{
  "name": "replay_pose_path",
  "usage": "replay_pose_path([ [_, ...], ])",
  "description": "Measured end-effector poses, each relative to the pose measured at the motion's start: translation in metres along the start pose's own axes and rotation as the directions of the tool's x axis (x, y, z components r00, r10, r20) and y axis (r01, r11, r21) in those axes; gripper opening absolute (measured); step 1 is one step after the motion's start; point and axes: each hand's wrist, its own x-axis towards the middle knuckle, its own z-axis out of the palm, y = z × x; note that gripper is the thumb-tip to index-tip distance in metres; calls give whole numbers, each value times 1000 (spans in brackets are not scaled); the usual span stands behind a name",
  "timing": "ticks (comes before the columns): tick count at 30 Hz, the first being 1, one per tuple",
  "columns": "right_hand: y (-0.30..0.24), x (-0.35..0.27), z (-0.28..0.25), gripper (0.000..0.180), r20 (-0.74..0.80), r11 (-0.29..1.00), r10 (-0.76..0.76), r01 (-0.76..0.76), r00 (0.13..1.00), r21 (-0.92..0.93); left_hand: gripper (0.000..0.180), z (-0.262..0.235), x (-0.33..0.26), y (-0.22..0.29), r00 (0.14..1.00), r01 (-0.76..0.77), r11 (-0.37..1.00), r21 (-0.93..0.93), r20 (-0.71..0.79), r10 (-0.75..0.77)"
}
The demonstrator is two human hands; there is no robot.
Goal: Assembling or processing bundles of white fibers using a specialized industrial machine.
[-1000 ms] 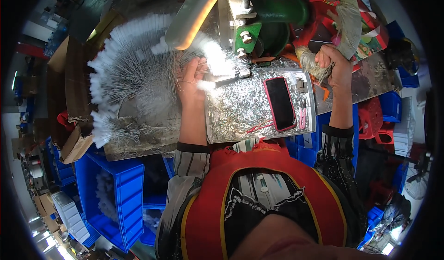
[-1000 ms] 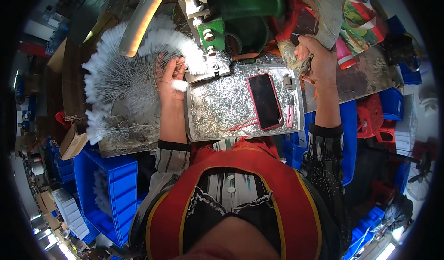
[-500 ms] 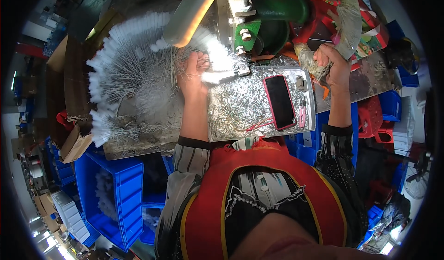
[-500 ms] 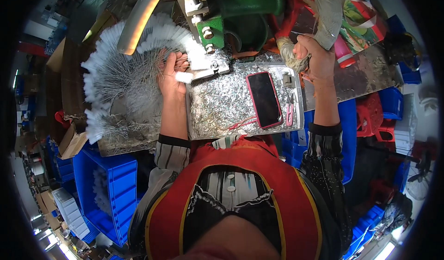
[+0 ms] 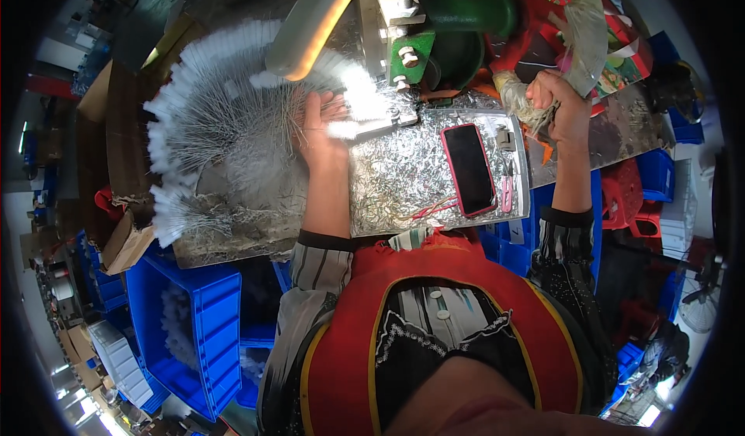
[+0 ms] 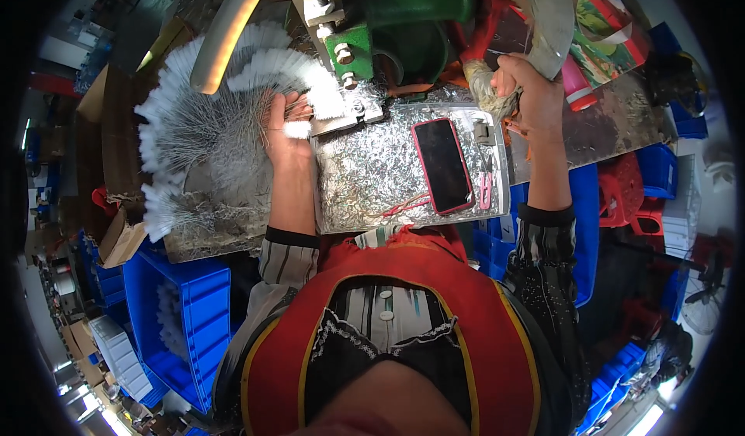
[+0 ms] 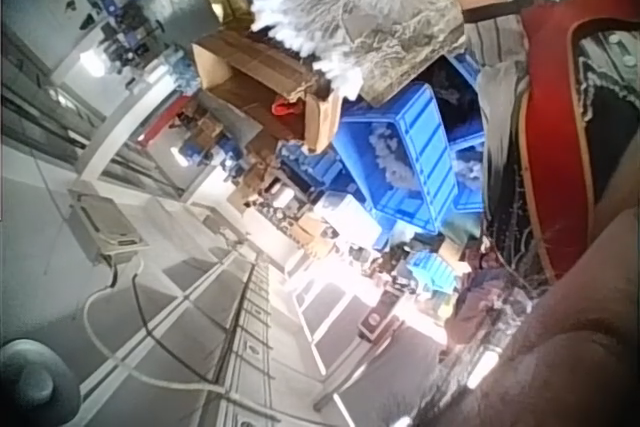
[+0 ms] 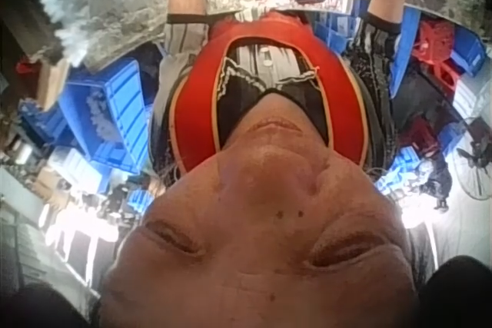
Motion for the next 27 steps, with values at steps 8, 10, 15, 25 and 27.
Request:
replay_pose_path([
  [8,-23,6,-1,32,44,991,109,-105,993,-80,31,3,0,2,1000,9,999,40,16,-10],
  [10,-18,6,-3,31,76,996,65,-60,995,-68,31,5,-1,2,1000,28,999,32,10,-28],
  [15,45,4,-14,20,122,949,-316,314,941,33,33,8,-1,5,999,42,999,31,25,-43],
  [25,-13,4,0,23,70,998,47,-49,996,38,49,4,-1,9,983,40,999,4,177,-40],
  [27,-13,3,0,27,49,998,56,-56,997,4,49,5,0,8,987,37,999,-8,159,-36],
])
